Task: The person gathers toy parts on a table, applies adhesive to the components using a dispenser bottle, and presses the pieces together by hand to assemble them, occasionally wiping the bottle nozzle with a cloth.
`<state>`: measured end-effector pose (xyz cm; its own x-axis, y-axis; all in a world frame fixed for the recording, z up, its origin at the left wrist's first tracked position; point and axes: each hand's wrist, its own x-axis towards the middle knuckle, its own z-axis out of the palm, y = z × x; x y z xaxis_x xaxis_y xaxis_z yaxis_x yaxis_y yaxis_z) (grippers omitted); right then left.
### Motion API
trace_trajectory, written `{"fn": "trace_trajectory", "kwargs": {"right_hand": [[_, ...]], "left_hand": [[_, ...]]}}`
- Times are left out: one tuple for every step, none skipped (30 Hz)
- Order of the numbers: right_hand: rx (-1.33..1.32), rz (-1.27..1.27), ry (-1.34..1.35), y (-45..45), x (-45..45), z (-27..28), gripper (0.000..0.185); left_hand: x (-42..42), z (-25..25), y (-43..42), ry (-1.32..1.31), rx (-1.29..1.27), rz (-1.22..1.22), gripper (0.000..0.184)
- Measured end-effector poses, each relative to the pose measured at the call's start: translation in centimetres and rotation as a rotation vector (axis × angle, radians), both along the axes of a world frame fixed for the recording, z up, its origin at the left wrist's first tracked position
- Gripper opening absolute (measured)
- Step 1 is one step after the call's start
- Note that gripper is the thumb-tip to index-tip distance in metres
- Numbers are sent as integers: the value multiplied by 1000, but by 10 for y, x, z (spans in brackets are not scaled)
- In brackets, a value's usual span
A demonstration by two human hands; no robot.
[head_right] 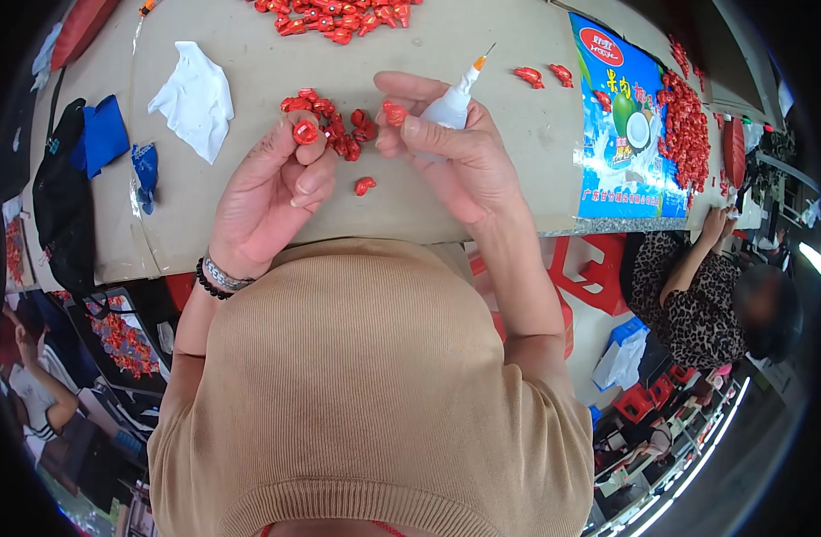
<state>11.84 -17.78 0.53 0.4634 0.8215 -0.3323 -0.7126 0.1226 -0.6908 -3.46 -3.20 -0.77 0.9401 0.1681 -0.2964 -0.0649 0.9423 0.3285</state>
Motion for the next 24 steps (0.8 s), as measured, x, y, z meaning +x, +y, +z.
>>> {"fn": "trace_trajectory", "kwargs": {"right_hand": [[22,20,12,1,0,-1,38],[24,22,14,2,-1,-1,38],[13,38,-4,3,-3,-1,39],[2,54,-22,4,-4,-2,39],[5,59,-20,6,-5,-3,39],[43,67,-28,8,-5,-3,33],[82,74,-37,9,-6,-4,28],[82,77,-36,11,-7,-2,28],[57,57,-75,14,-9,1,24],[33,36,-113,16,-11,3,21],[35,37,-111,18,-12,4,21],[-18,9,-159,19,-13,4,25],[-72,-20,-207,21,-14,5,30],[-72,-19,-208,22,-14,5,30],[-94,-41,-264,23,-15,4,31],[-117,-63,-320,24,-15,4,33],[-118,-63,-320,25,-15,4,33],[-135,-72,-341,25,-15,5,33],[-152,-80,-363,26,-15,5,33],[-153,-82,-363,26,-15,4,33],[-160,-93,-321,26,-14,4,33],[-167,-104,-279,27,-14,4,33],[-167,-104,-279,27,-13,3,33],[-171,-92,-273,26,-13,2,34]], "left_hand": [[0,0,0,1,1,2,23],[0,0,-1,6,-6,4,22],[0,0,-1,13,-13,7,21],[0,1,-1,16,-10,12,21],[1,1,-1,18,-27,13,20],[1,2,-1,19,-45,14,19],[0,1,-1,20,-44,18,19],[0,1,-1,26,-42,15,19],[-1,0,-1,32,-39,12,18],[-1,-1,-1,33,-38,13,18],[-2,-1,-1,29,-40,8,18],[-2,-2,-1,24,-42,2,17],[-2,-2,0,24,-42,2,17],[-2,-3,0,16,-41,-2,17],[-2,-3,0,8,-40,-6,16],[-3,-3,1,7,-40,-6,16],[-3,-3,1,20,-45,-9,16],[-3,-3,1,33,-50,-12,15],[-3,-3,1,33,-52,-13,15],[-3,-3,0,52,-39,-3,15],[-3,-2,0,71,-26,7,14],[-2,-1,-1,70,-27,7,14],[-2,1,-1,77,-19,12,14],[-2,2,-1,84,-11,18,13]]}}
